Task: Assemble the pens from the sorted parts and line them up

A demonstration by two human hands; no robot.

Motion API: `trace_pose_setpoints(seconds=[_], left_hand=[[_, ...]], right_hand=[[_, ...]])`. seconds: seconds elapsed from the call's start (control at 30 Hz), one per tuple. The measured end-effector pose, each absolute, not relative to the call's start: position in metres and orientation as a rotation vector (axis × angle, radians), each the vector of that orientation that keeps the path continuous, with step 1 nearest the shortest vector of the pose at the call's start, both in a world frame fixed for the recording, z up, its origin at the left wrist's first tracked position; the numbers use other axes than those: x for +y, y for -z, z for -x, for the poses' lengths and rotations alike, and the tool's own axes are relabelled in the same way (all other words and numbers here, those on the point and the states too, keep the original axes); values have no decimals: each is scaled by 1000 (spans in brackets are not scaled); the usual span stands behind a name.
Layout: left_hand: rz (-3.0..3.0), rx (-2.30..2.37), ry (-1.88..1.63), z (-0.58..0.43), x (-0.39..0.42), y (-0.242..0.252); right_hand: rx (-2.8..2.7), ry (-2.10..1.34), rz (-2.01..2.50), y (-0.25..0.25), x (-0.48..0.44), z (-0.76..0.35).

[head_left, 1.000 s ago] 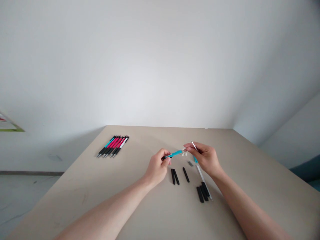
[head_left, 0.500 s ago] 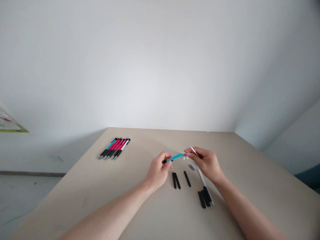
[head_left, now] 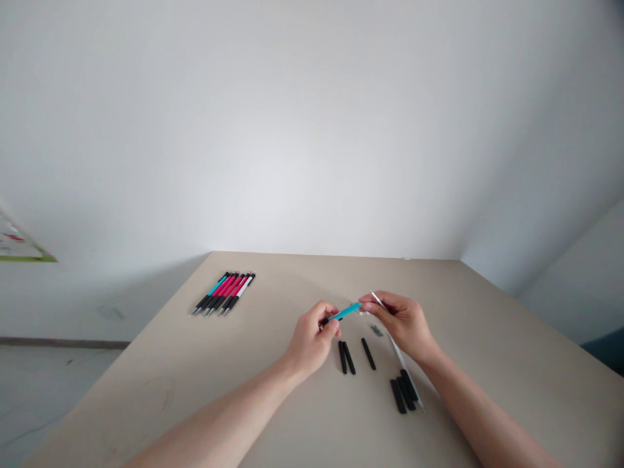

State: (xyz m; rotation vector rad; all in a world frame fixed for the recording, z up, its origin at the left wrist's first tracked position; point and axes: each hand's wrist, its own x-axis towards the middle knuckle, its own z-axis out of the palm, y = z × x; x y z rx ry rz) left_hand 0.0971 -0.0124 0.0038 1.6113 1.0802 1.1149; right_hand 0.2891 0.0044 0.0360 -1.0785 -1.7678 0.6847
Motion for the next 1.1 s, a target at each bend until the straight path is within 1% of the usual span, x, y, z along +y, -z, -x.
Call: trace_pose_setpoints(seconds=[0.47,0.7,0.83,0.97,1.1], left_hand=[[-1605,1072,-1078,-96,-14,-5],[-1593,1032,-1064,-96,-14,-4],[-1584,1022,-1063,-97,-14,-5],[-1592,1033,-1049,-97,-15,-7],[-1599,1027,-1043,-97,-15,-7]], right_hand=[[-1828,-649,1045,-32,4,-291],[-1906,-652,937,-39,0,-290],[-1731,-645,942,-40,-2,-291],[-1583,-549,935,-37,2,-296],[-1432,-703,902,-28,7,-299]])
